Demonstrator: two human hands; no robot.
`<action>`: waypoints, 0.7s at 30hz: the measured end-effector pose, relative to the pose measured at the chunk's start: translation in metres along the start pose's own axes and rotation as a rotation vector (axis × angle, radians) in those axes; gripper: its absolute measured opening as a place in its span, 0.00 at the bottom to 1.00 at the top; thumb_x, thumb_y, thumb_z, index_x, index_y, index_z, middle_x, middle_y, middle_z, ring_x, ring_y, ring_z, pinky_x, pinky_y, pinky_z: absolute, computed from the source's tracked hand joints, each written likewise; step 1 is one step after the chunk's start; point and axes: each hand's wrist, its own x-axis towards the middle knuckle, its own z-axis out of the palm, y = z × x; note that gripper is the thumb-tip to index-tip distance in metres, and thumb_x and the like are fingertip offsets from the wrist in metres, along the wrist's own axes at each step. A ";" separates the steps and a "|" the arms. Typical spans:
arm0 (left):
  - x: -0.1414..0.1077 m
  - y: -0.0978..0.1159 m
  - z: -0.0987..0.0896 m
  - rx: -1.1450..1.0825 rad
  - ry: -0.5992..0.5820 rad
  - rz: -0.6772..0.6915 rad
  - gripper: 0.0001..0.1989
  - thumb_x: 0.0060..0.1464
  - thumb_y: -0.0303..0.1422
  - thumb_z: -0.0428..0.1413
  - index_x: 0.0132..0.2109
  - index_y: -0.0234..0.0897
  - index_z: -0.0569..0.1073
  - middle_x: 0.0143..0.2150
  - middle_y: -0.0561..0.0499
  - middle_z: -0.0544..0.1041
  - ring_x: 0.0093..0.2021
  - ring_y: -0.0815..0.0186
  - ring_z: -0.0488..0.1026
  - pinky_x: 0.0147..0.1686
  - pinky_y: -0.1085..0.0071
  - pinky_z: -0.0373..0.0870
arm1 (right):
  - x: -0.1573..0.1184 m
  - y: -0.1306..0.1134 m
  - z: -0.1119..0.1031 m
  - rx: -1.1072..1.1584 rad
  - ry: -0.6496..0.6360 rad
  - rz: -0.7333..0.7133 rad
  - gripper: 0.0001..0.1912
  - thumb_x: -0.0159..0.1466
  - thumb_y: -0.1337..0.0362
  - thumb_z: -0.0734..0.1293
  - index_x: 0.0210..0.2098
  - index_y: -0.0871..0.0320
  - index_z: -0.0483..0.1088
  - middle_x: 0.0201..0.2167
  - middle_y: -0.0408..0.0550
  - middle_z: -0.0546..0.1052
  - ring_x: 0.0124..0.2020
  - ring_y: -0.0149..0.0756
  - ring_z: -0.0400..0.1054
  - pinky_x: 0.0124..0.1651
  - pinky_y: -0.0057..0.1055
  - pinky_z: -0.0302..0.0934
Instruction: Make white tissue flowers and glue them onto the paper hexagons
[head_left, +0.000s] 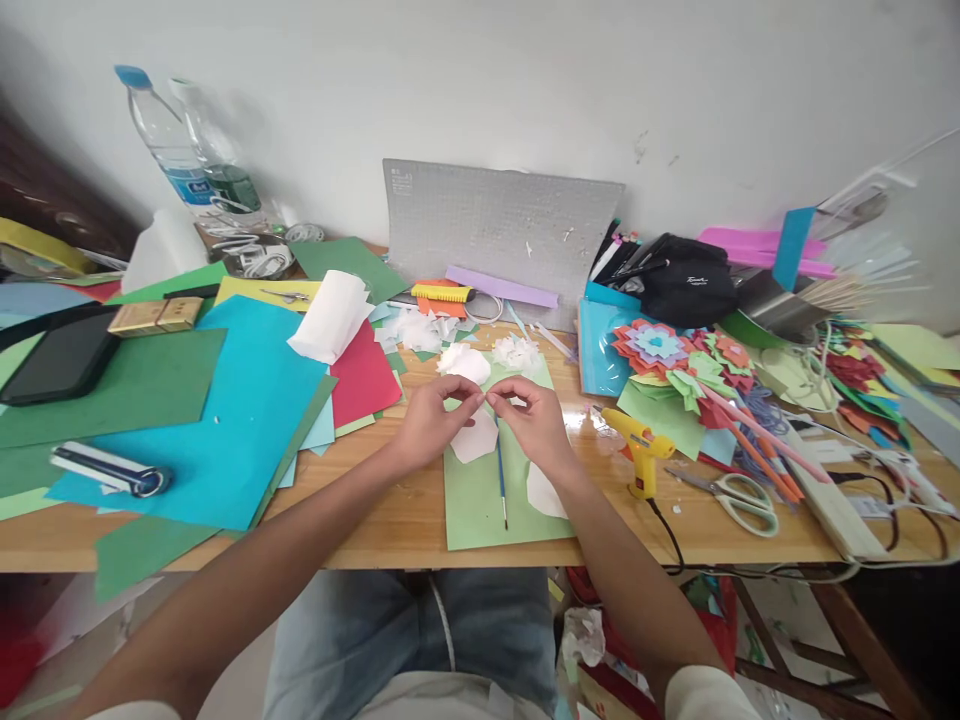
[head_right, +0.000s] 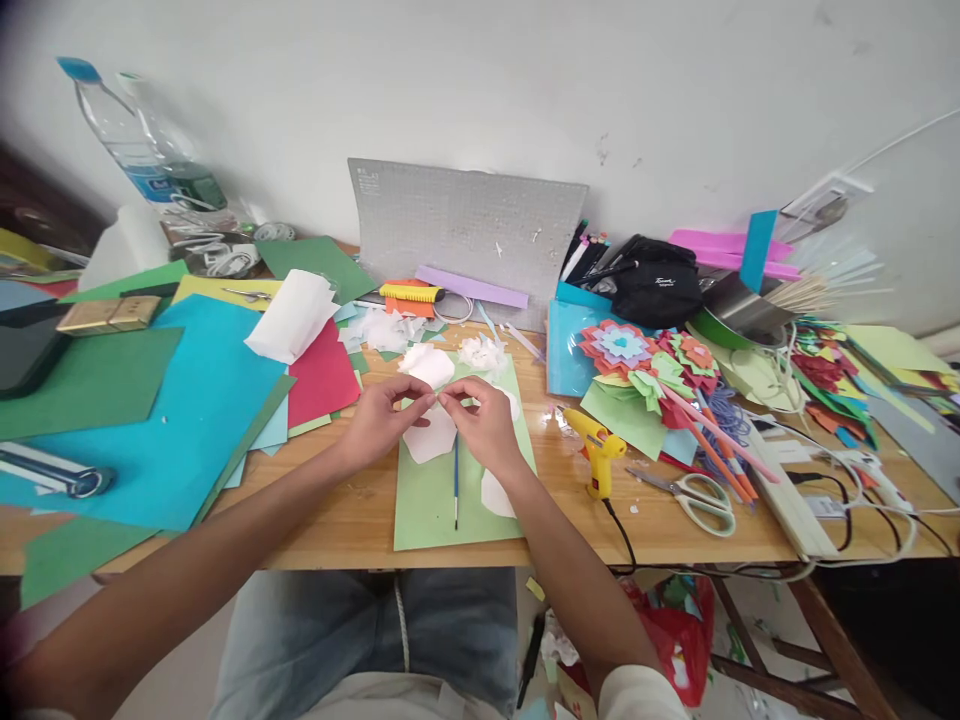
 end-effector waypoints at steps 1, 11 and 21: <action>0.000 0.000 0.000 -0.040 -0.005 -0.018 0.16 0.53 0.45 0.59 0.39 0.37 0.76 0.38 0.48 0.75 0.40 0.62 0.73 0.34 0.67 0.80 | 0.000 0.000 0.001 0.038 0.001 0.007 0.10 0.60 0.56 0.68 0.31 0.55 0.75 0.32 0.47 0.76 0.35 0.36 0.69 0.35 0.31 0.66; 0.003 0.000 0.001 -0.051 0.008 -0.070 0.15 0.52 0.45 0.60 0.36 0.36 0.77 0.33 0.48 0.75 0.37 0.63 0.73 0.34 0.64 0.81 | 0.000 0.004 0.002 0.160 -0.004 0.095 0.14 0.57 0.53 0.71 0.38 0.55 0.76 0.36 0.47 0.78 0.37 0.37 0.71 0.35 0.31 0.68; -0.003 0.006 0.007 -0.121 0.007 -0.122 0.21 0.49 0.45 0.63 0.43 0.35 0.75 0.40 0.46 0.75 0.40 0.61 0.74 0.31 0.65 0.81 | 0.000 0.002 0.004 0.224 0.078 0.085 0.08 0.55 0.57 0.73 0.29 0.56 0.77 0.29 0.45 0.78 0.31 0.33 0.68 0.34 0.30 0.62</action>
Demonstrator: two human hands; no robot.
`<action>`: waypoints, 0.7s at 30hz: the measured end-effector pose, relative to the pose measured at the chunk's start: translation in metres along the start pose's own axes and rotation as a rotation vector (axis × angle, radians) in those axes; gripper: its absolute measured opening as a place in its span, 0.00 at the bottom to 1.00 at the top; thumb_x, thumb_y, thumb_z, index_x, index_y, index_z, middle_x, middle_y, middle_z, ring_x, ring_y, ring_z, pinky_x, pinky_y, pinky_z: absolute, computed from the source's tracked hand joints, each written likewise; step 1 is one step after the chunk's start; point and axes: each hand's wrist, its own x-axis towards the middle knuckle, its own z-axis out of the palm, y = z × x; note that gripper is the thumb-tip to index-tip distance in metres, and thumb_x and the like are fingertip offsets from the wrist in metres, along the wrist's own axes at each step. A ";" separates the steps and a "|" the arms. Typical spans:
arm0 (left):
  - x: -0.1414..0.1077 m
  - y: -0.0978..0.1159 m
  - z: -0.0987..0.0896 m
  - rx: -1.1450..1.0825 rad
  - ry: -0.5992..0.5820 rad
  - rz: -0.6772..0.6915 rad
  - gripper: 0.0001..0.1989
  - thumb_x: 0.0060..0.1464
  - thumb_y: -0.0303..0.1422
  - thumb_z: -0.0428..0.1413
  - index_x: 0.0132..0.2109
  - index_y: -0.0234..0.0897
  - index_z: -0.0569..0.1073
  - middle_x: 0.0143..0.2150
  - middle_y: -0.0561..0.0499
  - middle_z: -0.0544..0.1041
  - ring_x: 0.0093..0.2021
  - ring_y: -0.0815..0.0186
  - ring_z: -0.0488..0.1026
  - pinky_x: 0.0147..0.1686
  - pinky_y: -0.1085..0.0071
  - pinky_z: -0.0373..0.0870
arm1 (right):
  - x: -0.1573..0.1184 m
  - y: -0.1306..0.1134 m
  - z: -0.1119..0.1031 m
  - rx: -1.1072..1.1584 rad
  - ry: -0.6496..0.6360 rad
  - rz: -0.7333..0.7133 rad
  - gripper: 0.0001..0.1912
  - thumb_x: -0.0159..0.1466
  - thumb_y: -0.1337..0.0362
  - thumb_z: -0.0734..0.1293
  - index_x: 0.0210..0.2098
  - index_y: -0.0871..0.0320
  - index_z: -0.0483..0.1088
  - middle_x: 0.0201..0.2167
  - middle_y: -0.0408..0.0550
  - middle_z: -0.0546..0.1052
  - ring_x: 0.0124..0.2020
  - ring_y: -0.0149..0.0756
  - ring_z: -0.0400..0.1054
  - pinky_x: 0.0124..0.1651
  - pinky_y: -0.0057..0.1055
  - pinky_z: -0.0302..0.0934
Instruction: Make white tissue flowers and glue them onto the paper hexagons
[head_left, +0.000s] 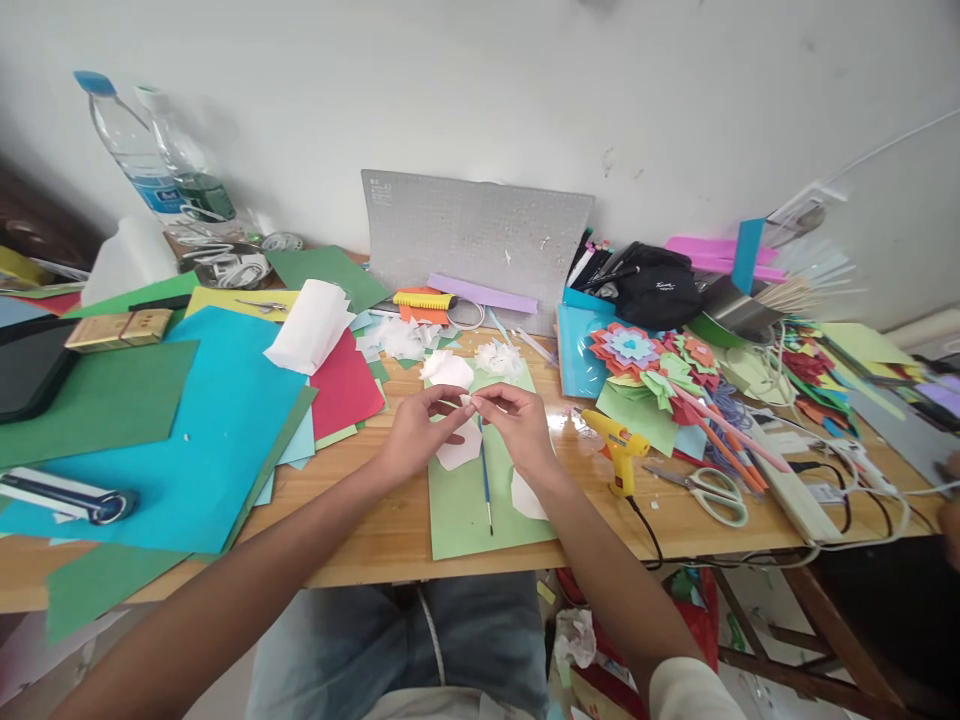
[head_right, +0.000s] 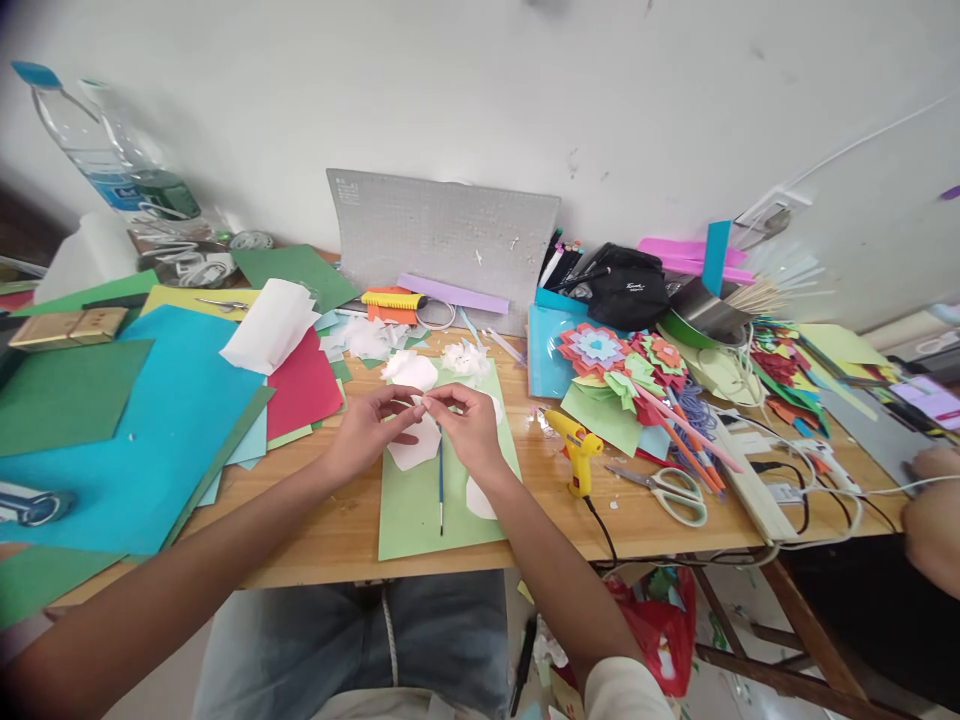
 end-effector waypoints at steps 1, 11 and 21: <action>-0.001 0.000 0.001 -0.055 -0.011 -0.031 0.21 0.48 0.45 0.64 0.43 0.34 0.75 0.39 0.47 0.75 0.40 0.61 0.74 0.32 0.64 0.81 | -0.001 0.000 0.001 0.062 0.016 0.029 0.08 0.54 0.57 0.74 0.29 0.56 0.77 0.28 0.44 0.77 0.29 0.32 0.66 0.33 0.30 0.61; -0.005 0.000 0.007 -0.168 -0.009 -0.093 0.18 0.48 0.45 0.64 0.37 0.34 0.75 0.32 0.51 0.73 0.36 0.66 0.73 0.33 0.67 0.80 | -0.003 -0.003 0.005 0.198 0.052 0.164 0.10 0.50 0.57 0.76 0.27 0.56 0.76 0.25 0.41 0.75 0.26 0.28 0.63 0.31 0.28 0.60; -0.002 -0.005 0.004 -0.071 0.048 -0.078 0.19 0.48 0.46 0.63 0.37 0.34 0.74 0.29 0.51 0.72 0.34 0.65 0.73 0.30 0.68 0.79 | -0.002 0.004 0.006 0.086 0.018 0.061 0.10 0.53 0.56 0.74 0.28 0.57 0.76 0.26 0.43 0.76 0.27 0.31 0.66 0.31 0.28 0.62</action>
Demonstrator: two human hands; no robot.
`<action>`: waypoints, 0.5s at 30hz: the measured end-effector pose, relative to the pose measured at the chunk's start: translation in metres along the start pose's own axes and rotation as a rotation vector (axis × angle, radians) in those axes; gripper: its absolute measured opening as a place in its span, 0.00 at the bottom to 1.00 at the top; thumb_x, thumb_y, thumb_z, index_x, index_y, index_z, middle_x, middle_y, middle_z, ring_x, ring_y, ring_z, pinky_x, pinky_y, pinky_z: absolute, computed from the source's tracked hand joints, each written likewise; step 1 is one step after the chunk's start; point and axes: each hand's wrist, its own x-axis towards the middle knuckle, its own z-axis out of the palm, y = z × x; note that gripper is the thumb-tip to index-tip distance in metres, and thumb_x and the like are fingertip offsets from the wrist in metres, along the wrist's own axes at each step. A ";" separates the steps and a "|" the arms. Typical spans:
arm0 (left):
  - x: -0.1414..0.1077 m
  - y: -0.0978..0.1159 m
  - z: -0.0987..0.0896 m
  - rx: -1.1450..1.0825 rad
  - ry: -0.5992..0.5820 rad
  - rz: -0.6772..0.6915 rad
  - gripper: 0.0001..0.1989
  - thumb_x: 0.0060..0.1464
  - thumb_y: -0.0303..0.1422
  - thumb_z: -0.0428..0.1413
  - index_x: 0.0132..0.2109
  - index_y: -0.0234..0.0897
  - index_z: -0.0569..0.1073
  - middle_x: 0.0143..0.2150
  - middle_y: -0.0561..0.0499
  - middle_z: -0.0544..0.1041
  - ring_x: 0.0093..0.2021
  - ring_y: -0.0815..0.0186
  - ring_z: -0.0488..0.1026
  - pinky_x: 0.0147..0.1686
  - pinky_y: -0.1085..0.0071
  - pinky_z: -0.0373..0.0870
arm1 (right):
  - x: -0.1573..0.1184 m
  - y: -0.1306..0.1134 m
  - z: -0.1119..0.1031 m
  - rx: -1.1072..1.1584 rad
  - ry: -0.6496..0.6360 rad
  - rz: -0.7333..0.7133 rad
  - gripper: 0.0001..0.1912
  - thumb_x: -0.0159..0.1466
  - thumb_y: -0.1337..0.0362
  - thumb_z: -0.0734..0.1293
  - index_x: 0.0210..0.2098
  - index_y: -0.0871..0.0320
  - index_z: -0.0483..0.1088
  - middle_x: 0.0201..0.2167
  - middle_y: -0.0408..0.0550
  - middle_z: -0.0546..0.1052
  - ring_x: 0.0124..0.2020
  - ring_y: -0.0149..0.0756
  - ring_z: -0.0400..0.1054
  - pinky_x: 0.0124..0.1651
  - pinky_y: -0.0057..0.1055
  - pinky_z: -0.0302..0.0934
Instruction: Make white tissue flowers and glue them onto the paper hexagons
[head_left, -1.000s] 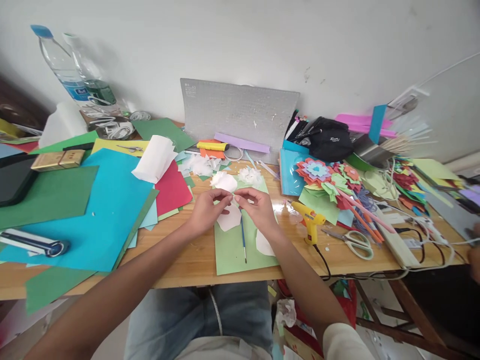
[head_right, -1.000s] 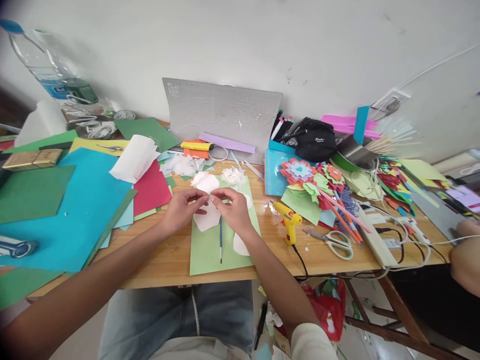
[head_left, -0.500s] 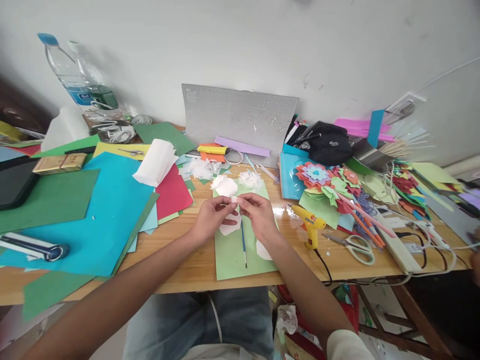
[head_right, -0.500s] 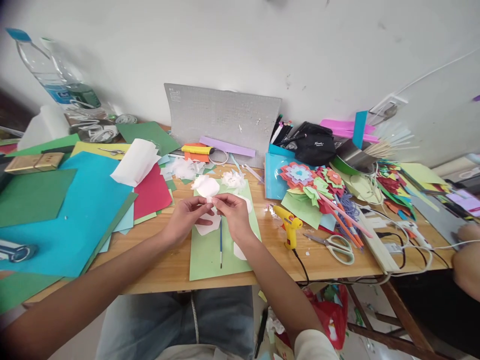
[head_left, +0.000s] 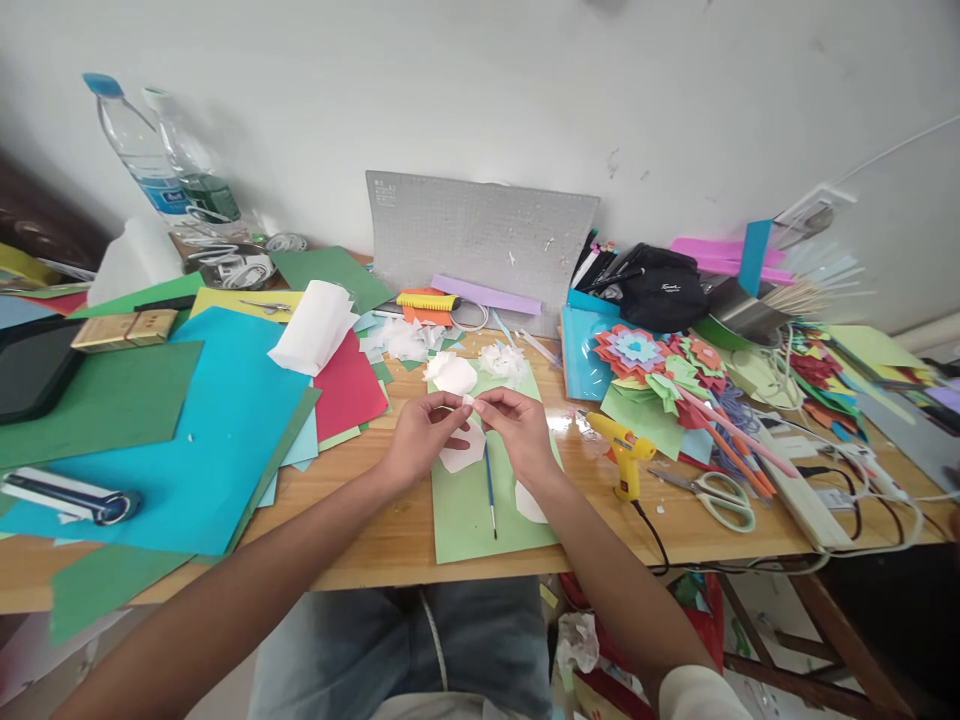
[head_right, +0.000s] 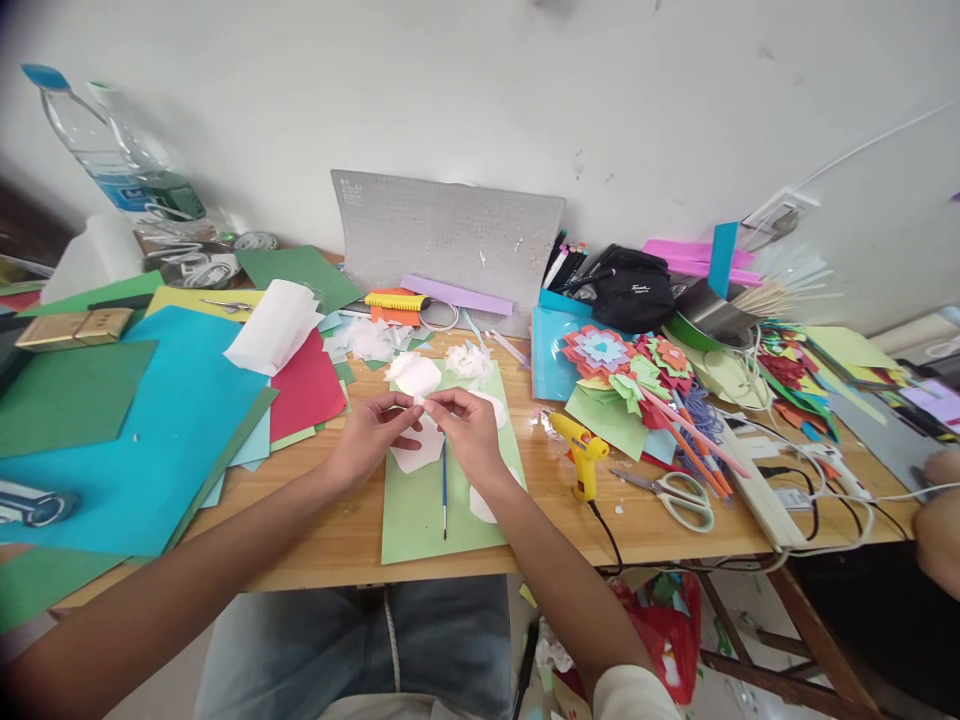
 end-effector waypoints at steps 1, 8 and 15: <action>0.002 -0.002 -0.002 0.051 0.007 0.030 0.18 0.49 0.46 0.62 0.37 0.34 0.74 0.29 0.50 0.72 0.34 0.65 0.73 0.29 0.68 0.78 | 0.000 0.001 -0.001 -0.034 -0.009 -0.017 0.10 0.54 0.56 0.74 0.29 0.57 0.76 0.27 0.44 0.76 0.28 0.31 0.66 0.31 0.29 0.62; 0.023 -0.006 -0.035 0.702 0.177 0.311 0.08 0.56 0.36 0.55 0.35 0.37 0.77 0.37 0.48 0.75 0.35 0.65 0.72 0.37 0.67 0.72 | 0.000 -0.009 -0.012 -0.253 0.086 -0.146 0.11 0.60 0.56 0.68 0.37 0.57 0.76 0.33 0.47 0.77 0.34 0.34 0.70 0.30 0.27 0.62; 0.040 -0.008 -0.053 0.854 0.273 0.312 0.08 0.55 0.34 0.54 0.34 0.37 0.77 0.35 0.48 0.75 0.33 0.63 0.70 0.35 0.67 0.67 | -0.019 -0.023 -0.035 -0.696 -0.120 -0.328 0.08 0.65 0.67 0.63 0.38 0.56 0.75 0.36 0.47 0.78 0.36 0.34 0.72 0.37 0.30 0.66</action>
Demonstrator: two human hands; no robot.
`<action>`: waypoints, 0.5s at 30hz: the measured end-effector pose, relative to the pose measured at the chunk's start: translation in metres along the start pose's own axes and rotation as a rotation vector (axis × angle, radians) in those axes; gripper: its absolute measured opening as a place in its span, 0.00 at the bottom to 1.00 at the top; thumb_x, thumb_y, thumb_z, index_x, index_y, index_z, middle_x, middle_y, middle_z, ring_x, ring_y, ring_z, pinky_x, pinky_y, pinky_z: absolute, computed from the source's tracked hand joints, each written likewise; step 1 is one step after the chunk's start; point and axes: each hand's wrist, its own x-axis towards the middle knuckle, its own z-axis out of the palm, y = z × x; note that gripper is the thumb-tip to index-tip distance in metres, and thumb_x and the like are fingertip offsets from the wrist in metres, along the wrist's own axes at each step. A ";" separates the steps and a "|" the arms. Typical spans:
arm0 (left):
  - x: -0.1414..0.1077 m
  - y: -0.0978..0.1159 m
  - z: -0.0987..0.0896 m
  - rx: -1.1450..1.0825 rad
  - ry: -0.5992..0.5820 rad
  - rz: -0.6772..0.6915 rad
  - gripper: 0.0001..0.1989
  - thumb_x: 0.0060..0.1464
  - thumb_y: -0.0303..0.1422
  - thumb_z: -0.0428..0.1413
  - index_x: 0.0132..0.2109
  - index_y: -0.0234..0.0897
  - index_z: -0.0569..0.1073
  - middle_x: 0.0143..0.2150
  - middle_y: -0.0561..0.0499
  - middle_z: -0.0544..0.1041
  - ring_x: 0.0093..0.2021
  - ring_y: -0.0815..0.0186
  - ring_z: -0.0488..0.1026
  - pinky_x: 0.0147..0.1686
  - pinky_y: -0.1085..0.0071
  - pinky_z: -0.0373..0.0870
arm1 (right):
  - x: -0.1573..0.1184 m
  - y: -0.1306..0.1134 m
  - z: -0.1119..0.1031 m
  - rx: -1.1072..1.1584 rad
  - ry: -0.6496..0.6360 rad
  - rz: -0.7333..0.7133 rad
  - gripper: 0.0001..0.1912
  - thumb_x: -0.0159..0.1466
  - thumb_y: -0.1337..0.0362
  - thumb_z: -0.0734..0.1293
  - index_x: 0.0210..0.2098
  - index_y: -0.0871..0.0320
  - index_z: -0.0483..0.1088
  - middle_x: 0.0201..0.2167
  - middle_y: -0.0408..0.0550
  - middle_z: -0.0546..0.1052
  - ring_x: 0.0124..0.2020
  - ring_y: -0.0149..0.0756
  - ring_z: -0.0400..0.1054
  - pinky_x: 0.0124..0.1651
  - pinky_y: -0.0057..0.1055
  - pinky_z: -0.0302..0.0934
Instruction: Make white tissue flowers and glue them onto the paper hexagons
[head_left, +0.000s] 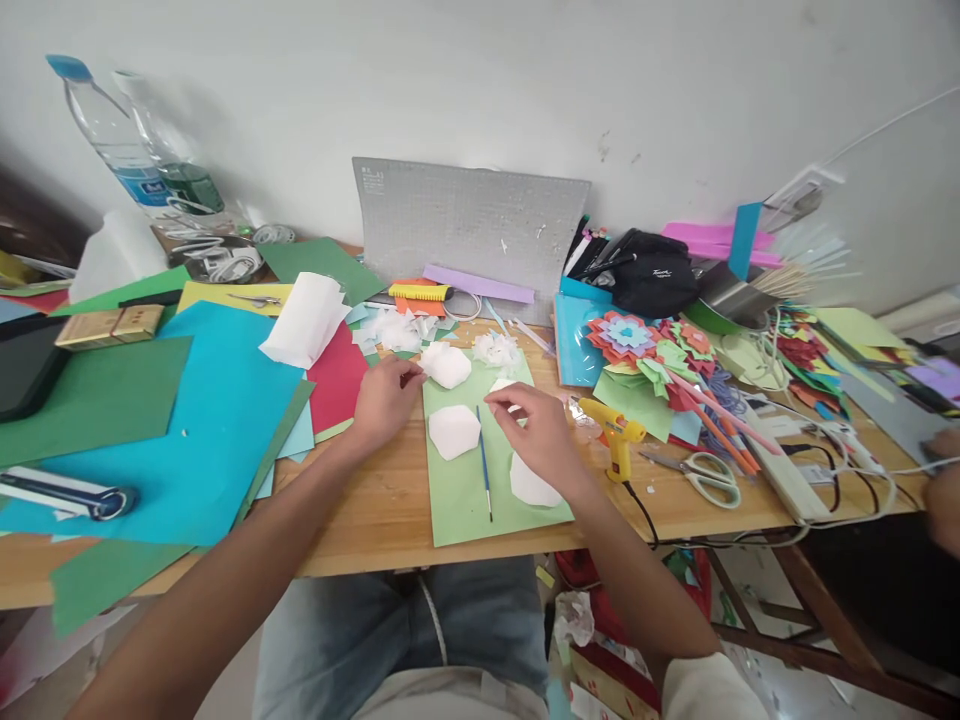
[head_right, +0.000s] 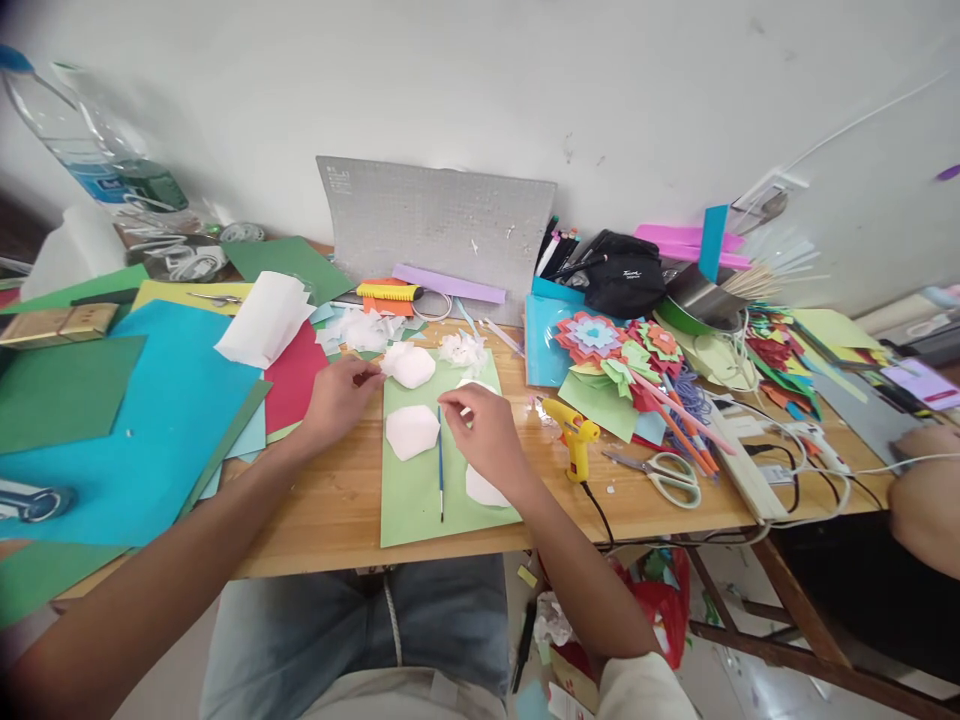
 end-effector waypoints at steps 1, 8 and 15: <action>0.000 0.000 0.000 0.011 -0.003 -0.002 0.08 0.55 0.34 0.54 0.34 0.37 0.77 0.35 0.48 0.75 0.33 0.63 0.70 0.35 0.67 0.66 | -0.006 0.004 -0.002 -0.116 -0.078 -0.065 0.09 0.66 0.69 0.62 0.39 0.56 0.75 0.38 0.47 0.78 0.38 0.35 0.72 0.40 0.31 0.67; 0.003 0.005 -0.004 0.006 0.014 -0.130 0.09 0.56 0.34 0.53 0.34 0.36 0.77 0.35 0.47 0.77 0.33 0.63 0.71 0.36 0.67 0.67 | -0.037 0.023 -0.004 -0.772 -0.479 -0.606 0.12 0.66 0.75 0.60 0.44 0.60 0.72 0.44 0.54 0.75 0.43 0.39 0.69 0.37 0.32 0.66; 0.007 0.003 0.004 0.031 -0.044 -0.040 0.08 0.55 0.33 0.54 0.35 0.36 0.78 0.38 0.46 0.77 0.34 0.63 0.71 0.37 0.67 0.67 | -0.030 0.028 -0.018 -0.608 -0.455 -0.802 0.11 0.67 0.72 0.59 0.38 0.56 0.73 0.37 0.52 0.77 0.37 0.36 0.70 0.35 0.32 0.64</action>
